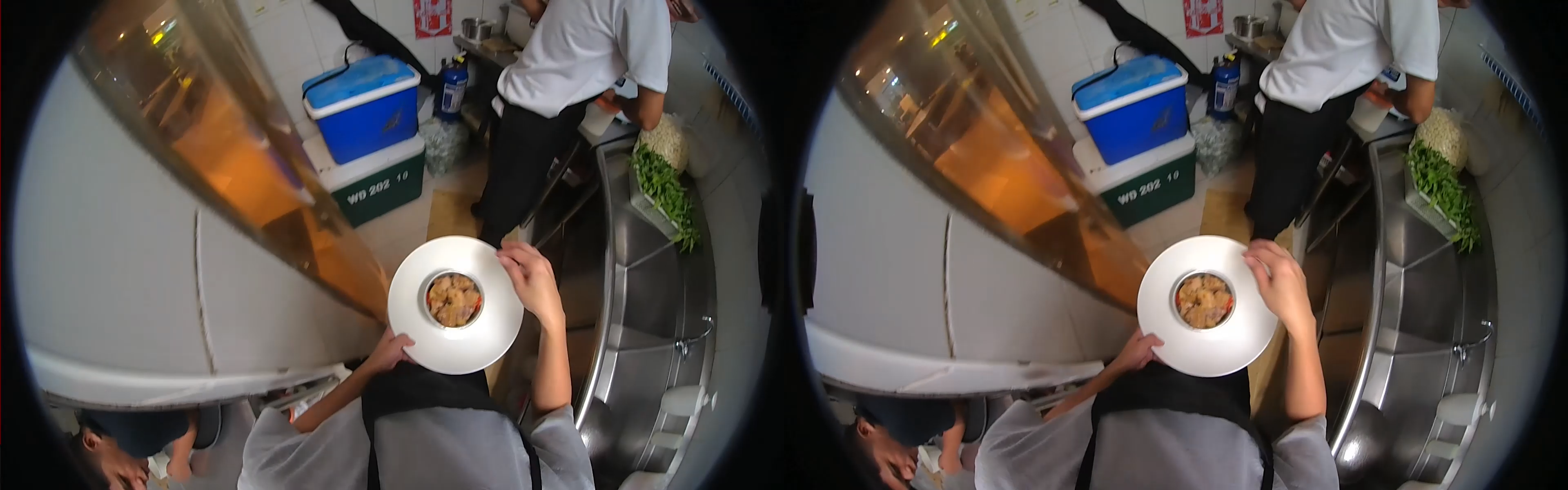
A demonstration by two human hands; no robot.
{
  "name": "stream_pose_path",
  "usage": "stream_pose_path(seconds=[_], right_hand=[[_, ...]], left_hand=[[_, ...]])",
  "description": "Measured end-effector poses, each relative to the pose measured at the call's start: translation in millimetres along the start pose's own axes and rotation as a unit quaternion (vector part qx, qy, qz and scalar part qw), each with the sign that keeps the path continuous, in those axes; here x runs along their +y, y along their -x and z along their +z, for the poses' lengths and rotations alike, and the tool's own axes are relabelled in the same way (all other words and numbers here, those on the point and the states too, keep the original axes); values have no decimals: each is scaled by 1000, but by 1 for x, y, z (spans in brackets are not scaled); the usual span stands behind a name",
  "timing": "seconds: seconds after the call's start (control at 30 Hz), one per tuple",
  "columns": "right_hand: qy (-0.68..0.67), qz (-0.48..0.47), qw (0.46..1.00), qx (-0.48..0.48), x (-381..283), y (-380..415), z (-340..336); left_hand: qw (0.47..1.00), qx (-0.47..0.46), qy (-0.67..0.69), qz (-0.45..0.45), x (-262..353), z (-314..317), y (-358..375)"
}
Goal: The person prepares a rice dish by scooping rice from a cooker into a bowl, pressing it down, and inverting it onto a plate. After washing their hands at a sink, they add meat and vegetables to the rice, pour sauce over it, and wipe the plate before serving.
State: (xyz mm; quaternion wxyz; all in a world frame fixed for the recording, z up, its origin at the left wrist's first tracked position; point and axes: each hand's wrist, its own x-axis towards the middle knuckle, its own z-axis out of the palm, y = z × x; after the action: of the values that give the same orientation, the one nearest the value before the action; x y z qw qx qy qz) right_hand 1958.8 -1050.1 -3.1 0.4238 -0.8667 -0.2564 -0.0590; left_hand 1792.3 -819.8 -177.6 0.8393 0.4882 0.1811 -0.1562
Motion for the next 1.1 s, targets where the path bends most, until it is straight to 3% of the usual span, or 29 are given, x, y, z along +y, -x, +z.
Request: stream_pose_path(seconds=[0.07,0.13,0.17,0.23,0.33,0.43,0.47,0.53,0.6,0.67,0.7,0.73,0.8,0.93,0.97,1.03,1.07,1.1], right_hand=[[-18,81,997,3,35,-6,-17],[27,68,997,18,97,-8,-20],[25,136,990,-14,110,-12,-21],[29,89,996,3,110,-42,-26],[42,18,999,19,95,-112,-28],[60,-40,997,36,85,-189,-22],[62,-41,997,38,82,-216,-19],[-73,-10,997,31,76,-268,-12],[-42,-42,997,50,94,-324,6],[-96,-36,993,62,117,-386,40],[-164,17,985,44,120,-419,48],[-168,18,983,69,140,-455,62],[-213,129,962,114,169,-520,79],[-171,136,930,295,217,-621,85],[-213,163,909,319,228,-632,77],[-64,141,914,375,236,-647,57],[-190,277,877,345,241,-637,41],[-134,210,880,405,248,-632,33]], left_hand=[[1000,4,11,6,-1,-15,-27],[999,12,31,9,9,-8,-57],[997,47,42,39,28,0,-61],[986,149,58,50,56,20,-63],[983,155,94,31,78,2,-94],[981,155,91,79,114,-8,-117],[978,154,93,108,130,-10,-131],[974,173,67,128,168,-8,-154],[975,159,68,140,204,-21,-186],[976,148,75,142,242,-38,-216],[975,156,67,144,264,-43,-236],[974,164,58,148,285,-50,-255],[981,139,45,127,324,-67,-296],[989,90,36,116,402,-78,-375],[990,74,31,112,415,-77,-391],[992,75,31,94,450,-68,-432],[992,83,28,86,465,-65,-451],[994,54,23,96,474,-65,-476]])
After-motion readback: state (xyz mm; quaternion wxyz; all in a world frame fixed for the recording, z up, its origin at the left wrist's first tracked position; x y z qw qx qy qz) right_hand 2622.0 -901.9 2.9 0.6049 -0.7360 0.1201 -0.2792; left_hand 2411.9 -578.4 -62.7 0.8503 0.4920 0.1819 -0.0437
